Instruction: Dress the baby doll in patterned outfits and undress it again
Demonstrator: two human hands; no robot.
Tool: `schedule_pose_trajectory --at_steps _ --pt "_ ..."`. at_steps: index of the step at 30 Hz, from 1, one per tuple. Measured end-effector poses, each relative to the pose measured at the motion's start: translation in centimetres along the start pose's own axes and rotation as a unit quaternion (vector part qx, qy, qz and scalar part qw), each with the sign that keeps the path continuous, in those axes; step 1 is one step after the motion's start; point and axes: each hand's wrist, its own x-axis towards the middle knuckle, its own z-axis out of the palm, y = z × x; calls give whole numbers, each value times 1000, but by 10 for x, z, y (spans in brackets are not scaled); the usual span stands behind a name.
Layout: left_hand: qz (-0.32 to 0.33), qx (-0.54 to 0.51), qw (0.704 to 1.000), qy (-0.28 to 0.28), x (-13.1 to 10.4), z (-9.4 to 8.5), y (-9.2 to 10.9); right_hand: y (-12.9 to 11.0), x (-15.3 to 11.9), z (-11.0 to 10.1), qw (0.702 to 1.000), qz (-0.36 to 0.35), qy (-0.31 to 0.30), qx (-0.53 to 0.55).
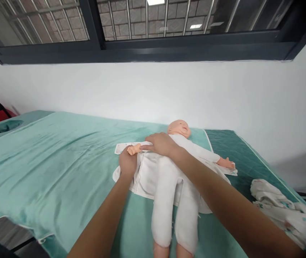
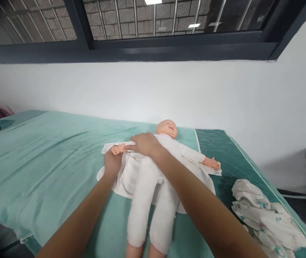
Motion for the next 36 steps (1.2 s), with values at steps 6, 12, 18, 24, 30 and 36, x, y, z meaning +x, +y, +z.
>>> schedule_pose_trajectory --at_steps 6,12,18,24,30,36 --pt "-28 -90 995 19 0 -4 2 5 -3 2 996 17 -20 -88" --pt "-55 -145 987 49 2 -1 0 8 -5 3 993 39 -31 -104" --pt "-53 -165 981 82 1 1 -1 6 -3 9 991 54 -32 -118" --pt "51 -105 991 58 -4 4 -1 0 -1 14 988 73 -24 -133" --pt "183 -16 982 43 -13 7 2 -5 4 19 986 98 -21 -134" --pt "216 30 976 -4 -17 9 6 -8 12 27 985 118 -21 -121"
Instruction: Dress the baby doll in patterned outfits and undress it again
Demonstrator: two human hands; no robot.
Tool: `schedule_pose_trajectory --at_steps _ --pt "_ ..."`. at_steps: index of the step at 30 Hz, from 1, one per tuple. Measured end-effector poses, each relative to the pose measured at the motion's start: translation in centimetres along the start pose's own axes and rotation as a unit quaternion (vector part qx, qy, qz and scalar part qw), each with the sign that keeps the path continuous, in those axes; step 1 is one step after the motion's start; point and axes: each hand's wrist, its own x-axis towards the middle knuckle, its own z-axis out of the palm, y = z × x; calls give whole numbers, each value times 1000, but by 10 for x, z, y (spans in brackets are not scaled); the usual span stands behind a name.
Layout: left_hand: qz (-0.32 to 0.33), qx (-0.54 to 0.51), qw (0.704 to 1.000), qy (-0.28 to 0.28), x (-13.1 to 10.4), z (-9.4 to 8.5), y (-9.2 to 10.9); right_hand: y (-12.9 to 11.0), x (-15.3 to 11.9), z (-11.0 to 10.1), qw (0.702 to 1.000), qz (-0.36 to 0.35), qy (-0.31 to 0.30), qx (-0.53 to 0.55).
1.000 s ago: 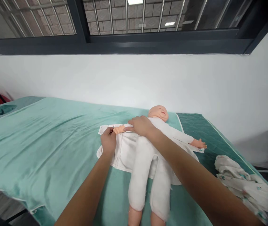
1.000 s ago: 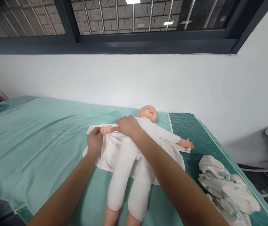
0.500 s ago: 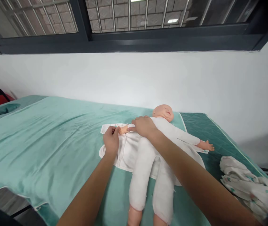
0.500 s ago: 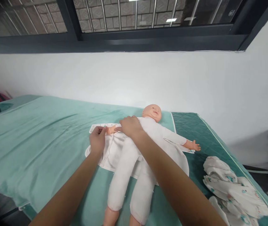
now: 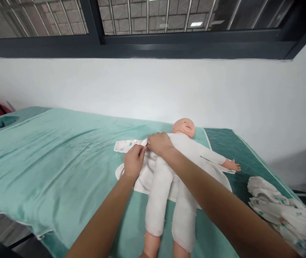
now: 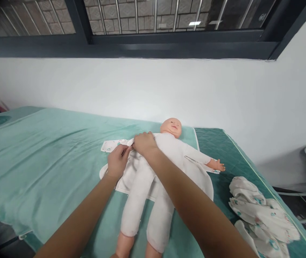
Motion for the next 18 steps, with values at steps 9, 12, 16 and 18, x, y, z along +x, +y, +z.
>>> schedule_pose_trajectory --at_steps 9,12,16,18 --pt "-41 60 994 -75 4 2 1 15 -17 -8 997 -24 55 53" --pt "-47 77 993 -72 3 4 1 25 -31 -12 994 -9 73 84" --pt "-15 76 994 -79 1 6 3 50 -64 -11 953 63 202 215" --pt "4 74 994 -81 1 6 4 66 -84 -7 903 149 318 247"
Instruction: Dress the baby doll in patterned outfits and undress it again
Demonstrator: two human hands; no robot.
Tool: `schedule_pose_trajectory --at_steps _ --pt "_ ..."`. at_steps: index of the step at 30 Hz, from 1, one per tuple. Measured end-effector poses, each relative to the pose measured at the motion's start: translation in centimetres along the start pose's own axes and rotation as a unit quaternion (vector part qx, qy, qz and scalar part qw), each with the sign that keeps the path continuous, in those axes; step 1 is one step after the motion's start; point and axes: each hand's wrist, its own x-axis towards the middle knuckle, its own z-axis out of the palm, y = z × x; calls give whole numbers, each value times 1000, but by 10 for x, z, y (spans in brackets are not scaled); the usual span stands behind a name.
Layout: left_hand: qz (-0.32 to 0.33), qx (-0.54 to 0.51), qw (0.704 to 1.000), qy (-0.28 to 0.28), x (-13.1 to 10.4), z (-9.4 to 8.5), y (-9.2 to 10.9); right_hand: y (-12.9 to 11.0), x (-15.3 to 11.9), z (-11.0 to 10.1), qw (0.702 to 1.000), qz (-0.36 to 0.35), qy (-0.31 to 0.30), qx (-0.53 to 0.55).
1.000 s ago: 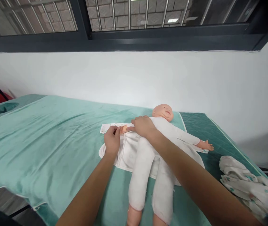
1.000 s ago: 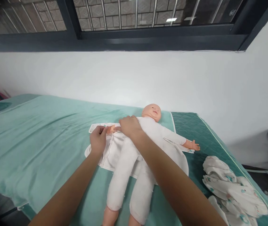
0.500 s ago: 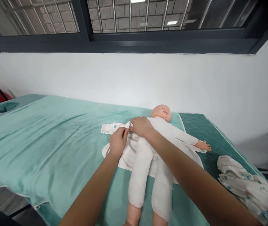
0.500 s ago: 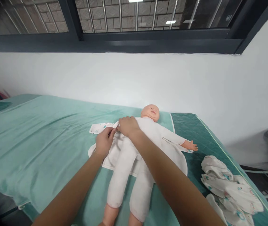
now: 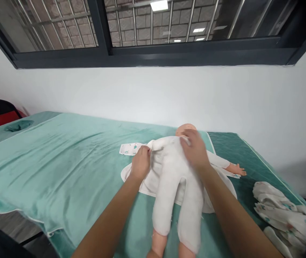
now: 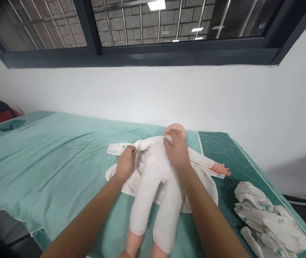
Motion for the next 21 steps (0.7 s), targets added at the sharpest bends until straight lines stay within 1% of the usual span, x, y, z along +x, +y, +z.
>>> schedule_pose_trajectory --at_steps 1,2,3,4,6,7,9,11,12,13,15,18,21 --pt "7 0 1000 3 0 0 0 9 -5 -7 998 45 52 -11" --pt "14 -1 1000 6 0 0 0 18 -10 -14 993 91 67 -37" --pt "21 -4 1000 9 0 0 0 26 -15 -20 987 135 49 -70" --pt "25 -6 1000 12 0 0 0 33 -19 -25 979 172 8 -106" --pt "28 -10 999 14 0 -1 1 44 -27 -33 957 223 -91 -163" --pt "26 -11 999 14 0 -1 2 47 -30 -36 946 239 -126 -177" --pt "15 -17 1000 8 2 -2 4 52 -35 -39 937 255 -164 -173" --pt "-5 -30 1000 1 5 -3 8 55 -38 -38 940 262 -178 -125" --pt "-17 -38 999 0 7 -4 11 57 -39 -36 943 268 -175 -92" --pt "-30 -45 999 0 10 -5 13 58 -39 -34 944 277 -168 -55" --pt "-53 -52 997 5 17 -6 18 61 -39 -26 942 307 -130 39" --pt "-76 -58 995 4 30 -6 26 64 -40 -13 914 344 -67 206" --pt "-91 -73 993 -7 42 -3 34 62 -42 -4 870 355 -55 338"
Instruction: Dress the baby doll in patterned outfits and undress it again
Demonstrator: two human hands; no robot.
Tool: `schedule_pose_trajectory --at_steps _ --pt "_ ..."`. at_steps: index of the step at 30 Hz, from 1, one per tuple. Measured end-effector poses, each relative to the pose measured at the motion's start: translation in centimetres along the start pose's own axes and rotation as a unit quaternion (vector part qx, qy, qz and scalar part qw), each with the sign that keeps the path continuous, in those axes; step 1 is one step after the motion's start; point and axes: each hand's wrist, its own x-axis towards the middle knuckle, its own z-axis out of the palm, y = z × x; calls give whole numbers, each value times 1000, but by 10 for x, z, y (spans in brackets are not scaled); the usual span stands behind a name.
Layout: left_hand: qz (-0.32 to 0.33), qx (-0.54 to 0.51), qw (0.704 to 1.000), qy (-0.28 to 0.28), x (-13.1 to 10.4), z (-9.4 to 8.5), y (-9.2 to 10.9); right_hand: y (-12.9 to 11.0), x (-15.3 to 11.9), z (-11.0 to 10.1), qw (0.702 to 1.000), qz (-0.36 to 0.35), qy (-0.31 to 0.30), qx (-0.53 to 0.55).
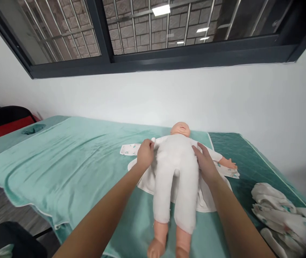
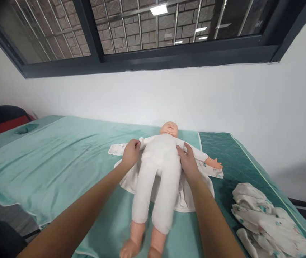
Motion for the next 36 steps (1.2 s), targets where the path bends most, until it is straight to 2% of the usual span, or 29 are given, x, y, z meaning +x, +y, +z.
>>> schedule_pose_trajectory --at_steps 3,6,11,15,20,24,26,28,30,33,35,36 --pt "-17 -22 1000 -5 10 5 9 -1 -4 6 995 15 -22 98" --pt "-29 -50 998 -8 21 8 15 -3 -9 12 989 13 -33 140" --pt "-38 -99 994 -15 33 4 21 -4 -13 22 987 7 -86 135" --pt "-41 -136 989 -46 35 -8 25 -1 -12 26 988 3 -123 93" --pt "-40 -179 973 -139 30 -40 37 3 -9 26 988 -4 -127 89" --pt "-21 -235 938 -253 14 -72 62 3 -10 24 988 -8 -128 88" --pt "-1 -254 917 -308 3 -80 78 4 -10 23 988 -14 -130 85" --pt "24 -243 911 -332 -9 -80 89 6 -10 22 988 -17 -130 79" --pt "50 -202 933 -295 -19 -74 93 8 -10 21 989 -20 -126 69" --pt "95 -80 980 -155 -29 -56 84 8 -9 21 990 -31 -125 64" --pt "138 0 987 -84 -33 -43 74 7 -8 21 989 -35 -129 63" --pt "160 25 984 -69 -34 -37 70 6 -8 20 989 -32 -130 59"
